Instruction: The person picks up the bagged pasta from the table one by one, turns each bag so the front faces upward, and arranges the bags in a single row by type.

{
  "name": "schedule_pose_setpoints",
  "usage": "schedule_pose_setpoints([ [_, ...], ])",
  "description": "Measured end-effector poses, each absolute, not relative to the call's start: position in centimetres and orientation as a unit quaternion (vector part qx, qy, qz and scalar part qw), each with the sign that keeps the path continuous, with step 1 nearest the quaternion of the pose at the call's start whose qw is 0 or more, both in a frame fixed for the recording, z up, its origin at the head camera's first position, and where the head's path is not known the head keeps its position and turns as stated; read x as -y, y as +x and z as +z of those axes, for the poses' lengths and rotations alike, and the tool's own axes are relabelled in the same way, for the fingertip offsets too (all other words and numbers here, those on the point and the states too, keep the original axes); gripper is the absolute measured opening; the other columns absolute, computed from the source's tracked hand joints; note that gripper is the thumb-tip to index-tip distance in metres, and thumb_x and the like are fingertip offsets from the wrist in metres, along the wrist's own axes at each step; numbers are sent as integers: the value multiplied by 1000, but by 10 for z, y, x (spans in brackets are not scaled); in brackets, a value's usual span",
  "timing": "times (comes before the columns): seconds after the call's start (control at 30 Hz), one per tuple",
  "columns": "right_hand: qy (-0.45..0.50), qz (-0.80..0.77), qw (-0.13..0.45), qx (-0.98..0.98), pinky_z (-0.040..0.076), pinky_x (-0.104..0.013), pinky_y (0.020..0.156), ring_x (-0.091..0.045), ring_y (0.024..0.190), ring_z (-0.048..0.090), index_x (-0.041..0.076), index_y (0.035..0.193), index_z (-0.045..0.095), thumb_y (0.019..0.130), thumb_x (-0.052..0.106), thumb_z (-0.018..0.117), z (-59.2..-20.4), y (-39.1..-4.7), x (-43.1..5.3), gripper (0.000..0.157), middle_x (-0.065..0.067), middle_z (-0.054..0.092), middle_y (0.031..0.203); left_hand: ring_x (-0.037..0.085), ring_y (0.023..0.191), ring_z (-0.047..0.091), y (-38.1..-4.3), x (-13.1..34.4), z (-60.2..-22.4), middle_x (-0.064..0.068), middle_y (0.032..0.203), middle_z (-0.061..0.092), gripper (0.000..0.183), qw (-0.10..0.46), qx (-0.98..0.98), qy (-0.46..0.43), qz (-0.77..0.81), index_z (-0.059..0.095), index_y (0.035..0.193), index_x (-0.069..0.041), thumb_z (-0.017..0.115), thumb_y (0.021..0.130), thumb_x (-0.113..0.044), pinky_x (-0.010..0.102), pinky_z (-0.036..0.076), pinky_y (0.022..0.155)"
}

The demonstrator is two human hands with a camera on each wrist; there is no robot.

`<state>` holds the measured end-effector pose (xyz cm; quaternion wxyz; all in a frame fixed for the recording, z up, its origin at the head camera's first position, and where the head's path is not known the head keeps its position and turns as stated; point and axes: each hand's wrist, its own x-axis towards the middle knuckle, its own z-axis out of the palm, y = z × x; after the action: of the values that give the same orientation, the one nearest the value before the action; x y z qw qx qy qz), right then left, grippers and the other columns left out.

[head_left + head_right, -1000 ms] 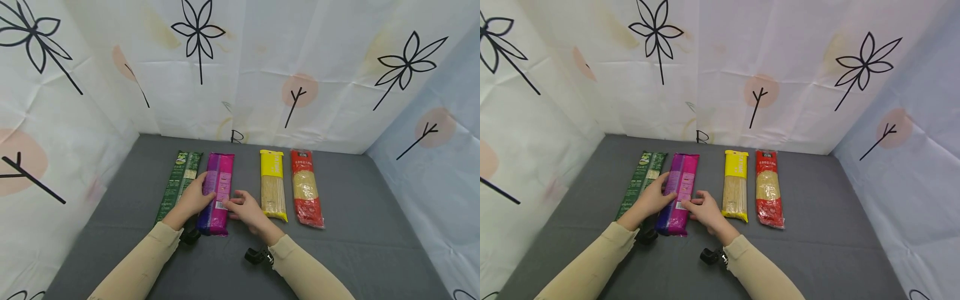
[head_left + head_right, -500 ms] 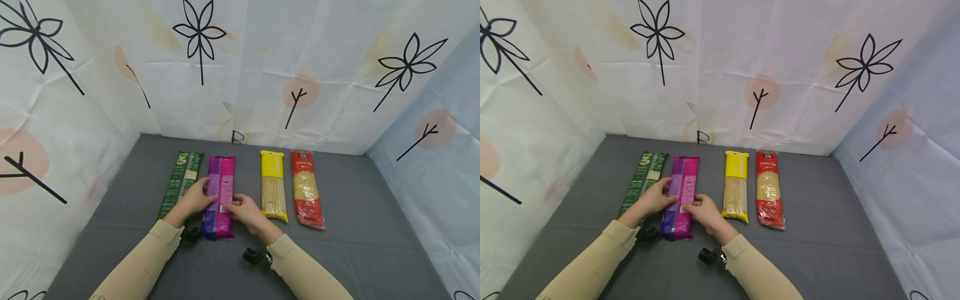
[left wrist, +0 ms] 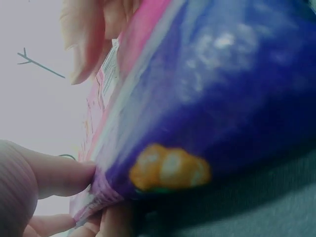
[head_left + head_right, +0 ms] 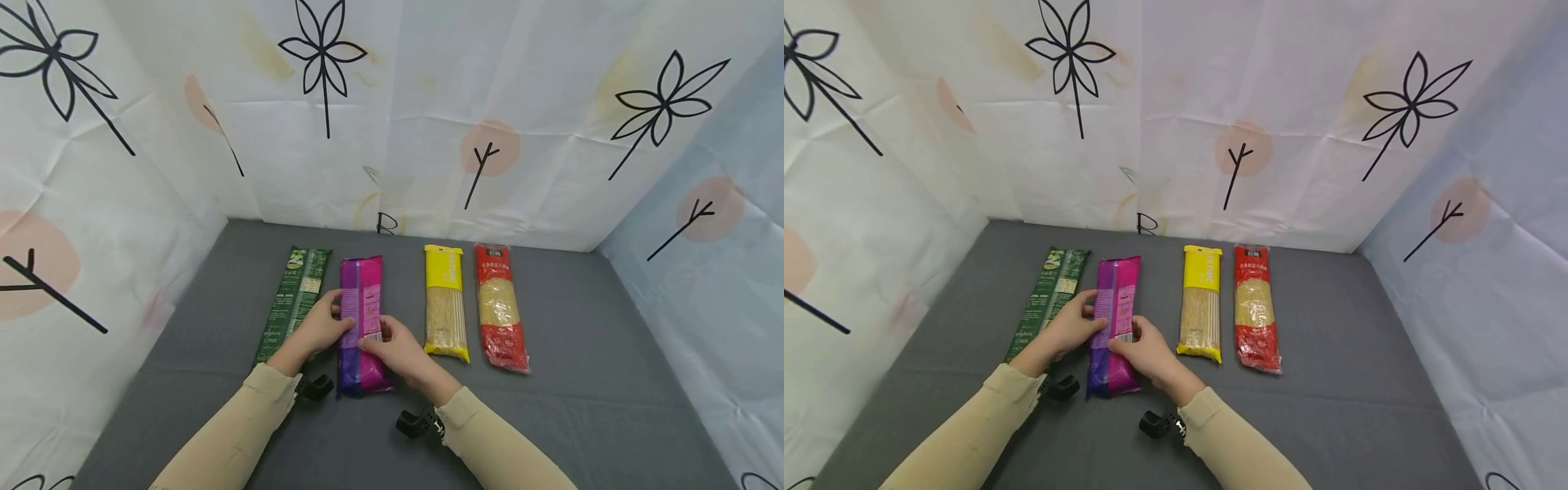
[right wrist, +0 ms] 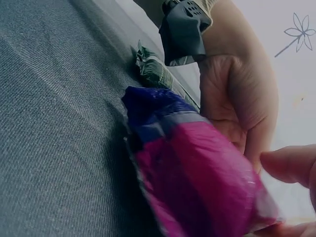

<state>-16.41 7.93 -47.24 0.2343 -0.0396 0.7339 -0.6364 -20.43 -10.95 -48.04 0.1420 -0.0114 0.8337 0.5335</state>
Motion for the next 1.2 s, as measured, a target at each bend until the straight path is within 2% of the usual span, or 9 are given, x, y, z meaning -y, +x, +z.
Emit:
schedule_pose_setpoints([
  [0.13, -15, -676, 250, -693, 54, -41, 80, -25, 96, 64, 4, 137, 41, 92, 22, 67, -475, -167, -83, 55, -15, 57, 122, 26, 94, 63, -204, 107, -481, 18, 117, 58, 70, 141, -821, -16, 553, 29, 150, -10, 67, 92, -11, 38, 54, 74],
  [0.37, 15, -723, 280, -632, 53, -44, 84, -30, 99, 65, -1, 140, 31, 93, 15, 65, -480, -171, -94, 60, -21, 60, 117, 24, 88, 63, -207, 104, -483, 16, 113, 58, 73, 144, -816, -9, 559, 27, 151, -9, 68, 91, -13, 37, 54, 70],
  [0.63, 13, -715, 266, -647, 54, -42, 82, -28, 98, 65, 5, 144, 30, 93, 7, 63, -487, -171, -93, 61, -17, 62, 119, 29, 101, 58, -223, 103, -490, 18, 119, 52, 73, 132, -827, -14, 547, 25, 152, -7, 66, 93, -17, 41, 51, 79],
  [0.73, 2, -707, 252, -661, 54, -42, 81, -28, 99, 65, 8, 145, 30, 92, 6, 63, -489, -170, -91, 62, -16, 61, 121, 30, 104, 58, -228, 101, -489, 17, 123, 51, 73, 123, -825, -15, 552, 24, 153, -12, 65, 93, -20, 42, 52, 79],
  [0.97, -38, -722, 236, -650, 54, -44, 82, -31, 104, 63, 15, 147, 28, 93, 4, 61, -486, -168, -91, 65, -15, 56, 129, 32, 112, 52, -229, 97, -477, 20, 138, 37, 69, 67, -849, 16, 524, 29, 153, -15, 64, 94, -23, 46, 51, 85],
  [1.2, -68, -716, 204, -664, 55, -45, 80, -30, 105, 63, 22, 148, 27, 94, 6, 61, -478, -169, -92, 65, -10, 54, 132, 36, 120, 47, -227, 91, -468, 23, 140, 36, 70, 10, -888, 47, 458, 25, 154, -16, 59, 96, -35, 52, 44, 95],
])
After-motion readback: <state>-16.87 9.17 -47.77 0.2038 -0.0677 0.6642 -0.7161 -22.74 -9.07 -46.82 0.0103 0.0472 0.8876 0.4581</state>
